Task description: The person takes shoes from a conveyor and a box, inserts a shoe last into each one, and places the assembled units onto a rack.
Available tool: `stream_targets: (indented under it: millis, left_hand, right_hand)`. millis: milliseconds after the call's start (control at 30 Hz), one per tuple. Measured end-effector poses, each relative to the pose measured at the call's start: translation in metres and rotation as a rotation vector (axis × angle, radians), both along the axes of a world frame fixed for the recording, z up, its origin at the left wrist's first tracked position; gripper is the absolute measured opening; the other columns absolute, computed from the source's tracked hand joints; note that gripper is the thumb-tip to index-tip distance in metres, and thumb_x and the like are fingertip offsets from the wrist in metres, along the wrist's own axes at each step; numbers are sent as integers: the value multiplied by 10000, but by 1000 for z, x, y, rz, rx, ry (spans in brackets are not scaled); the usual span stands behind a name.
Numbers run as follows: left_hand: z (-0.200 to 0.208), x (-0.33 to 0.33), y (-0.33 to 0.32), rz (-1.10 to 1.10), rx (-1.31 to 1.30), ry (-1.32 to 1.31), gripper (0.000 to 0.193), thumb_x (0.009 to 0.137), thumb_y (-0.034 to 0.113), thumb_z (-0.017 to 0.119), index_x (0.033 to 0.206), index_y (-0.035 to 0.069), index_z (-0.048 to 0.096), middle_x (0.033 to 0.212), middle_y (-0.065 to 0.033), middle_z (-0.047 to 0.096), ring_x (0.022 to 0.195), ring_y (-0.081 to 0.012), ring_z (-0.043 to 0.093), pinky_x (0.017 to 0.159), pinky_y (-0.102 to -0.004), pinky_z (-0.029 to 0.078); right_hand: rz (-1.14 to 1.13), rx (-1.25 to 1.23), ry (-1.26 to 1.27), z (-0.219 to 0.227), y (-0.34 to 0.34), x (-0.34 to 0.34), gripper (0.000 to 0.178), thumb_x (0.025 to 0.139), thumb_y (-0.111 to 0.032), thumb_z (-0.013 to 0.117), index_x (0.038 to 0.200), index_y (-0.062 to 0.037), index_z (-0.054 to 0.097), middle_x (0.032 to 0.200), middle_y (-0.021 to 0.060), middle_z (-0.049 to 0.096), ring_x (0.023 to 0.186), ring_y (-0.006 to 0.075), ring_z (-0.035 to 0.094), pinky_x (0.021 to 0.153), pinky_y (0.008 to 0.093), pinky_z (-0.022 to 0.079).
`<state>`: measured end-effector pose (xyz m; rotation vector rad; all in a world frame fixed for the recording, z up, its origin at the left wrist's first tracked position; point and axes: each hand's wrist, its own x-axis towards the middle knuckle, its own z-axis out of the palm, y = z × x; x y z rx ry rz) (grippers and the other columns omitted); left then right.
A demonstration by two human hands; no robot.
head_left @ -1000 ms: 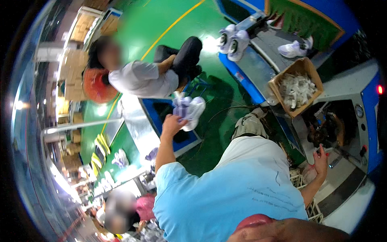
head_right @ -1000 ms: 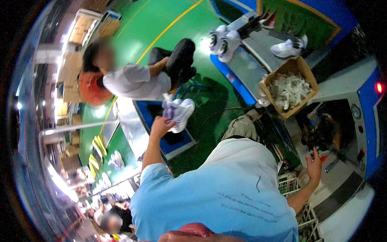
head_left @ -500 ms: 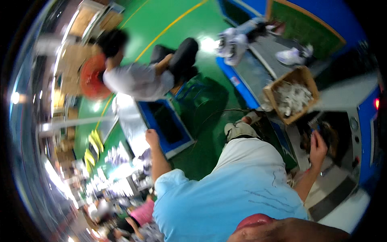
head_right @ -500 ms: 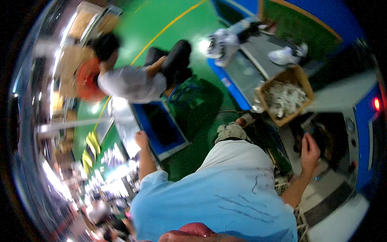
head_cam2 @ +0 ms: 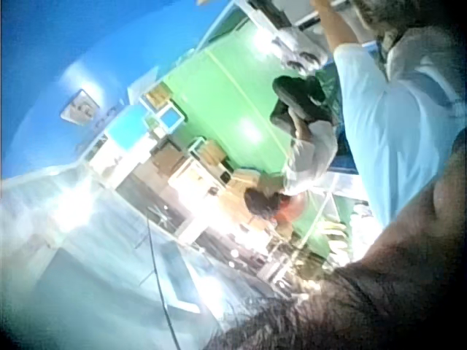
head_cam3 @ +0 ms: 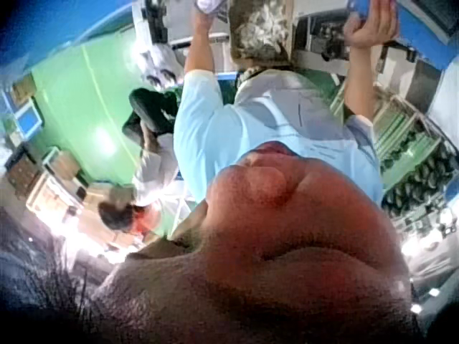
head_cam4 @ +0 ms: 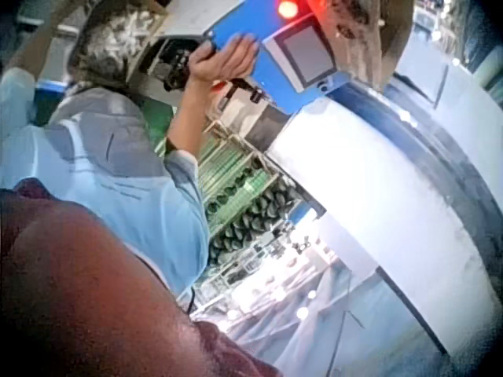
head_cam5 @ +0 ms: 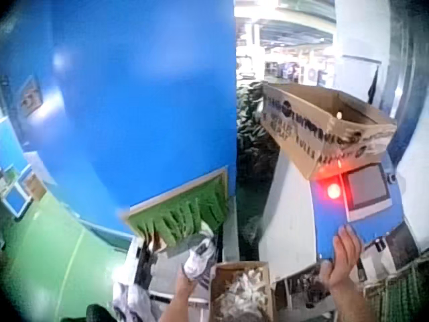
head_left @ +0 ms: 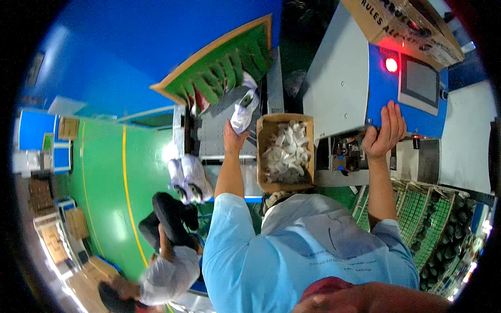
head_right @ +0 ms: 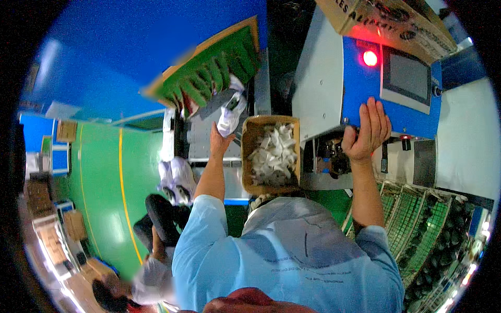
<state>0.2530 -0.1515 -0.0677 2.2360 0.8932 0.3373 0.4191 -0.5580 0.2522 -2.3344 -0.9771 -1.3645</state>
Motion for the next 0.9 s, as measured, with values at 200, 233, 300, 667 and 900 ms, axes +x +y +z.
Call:
stream_targets:
  millis: [200,233,300,667,900]
  left_hand:
    - [-29,100,15,92,-61,42,768,625,204,917,1261,33,521,1167,-186,640,1142,-433,577,966,-484,477]
    - [-29,106,16,70,-66,47,768,625,204,917,1261,33,521,1167,-186,640,1142,-433,577,966,-484,477]
    - [-26,110,18,12,-61,3,706,634,197,912,1223,25,563,1066,-164,678,1063,-404,632,919,-472,509]
    - [118,1,1,-100,-1245,-411,375,925,129,675,1271,11,590,1134,-83,676,1008,-211,653,873,-360,532]
    - [232,-71,-189,-302,-1471,-548,637,906,157,604,1492,8,403,1370,-126,586,1255,-284,588,1059,-430,492]
  right_hand:
    - [-94,-27,-155,-17,-1,5,559,1068,-439,249,1328,-43,546,1381,190,589,1297,359,527,1119,511,319]
    - [-94,-27,-167,-18,-4,2,565,1067,-442,245,1335,-40,539,1375,191,587,1290,361,528,1113,514,325]
    - [-98,-34,-185,-21,-13,0,588,1058,-462,229,1346,-43,527,1370,193,577,1277,368,524,1101,530,326]
    - [-22,94,315,24,2,-46,513,1009,-239,498,1445,27,453,1520,242,450,1455,404,365,1188,566,212]
    - [826,417,1295,-22,31,-164,1355,790,-442,833,1552,47,-175,1591,300,156,1474,424,235,1203,533,250]
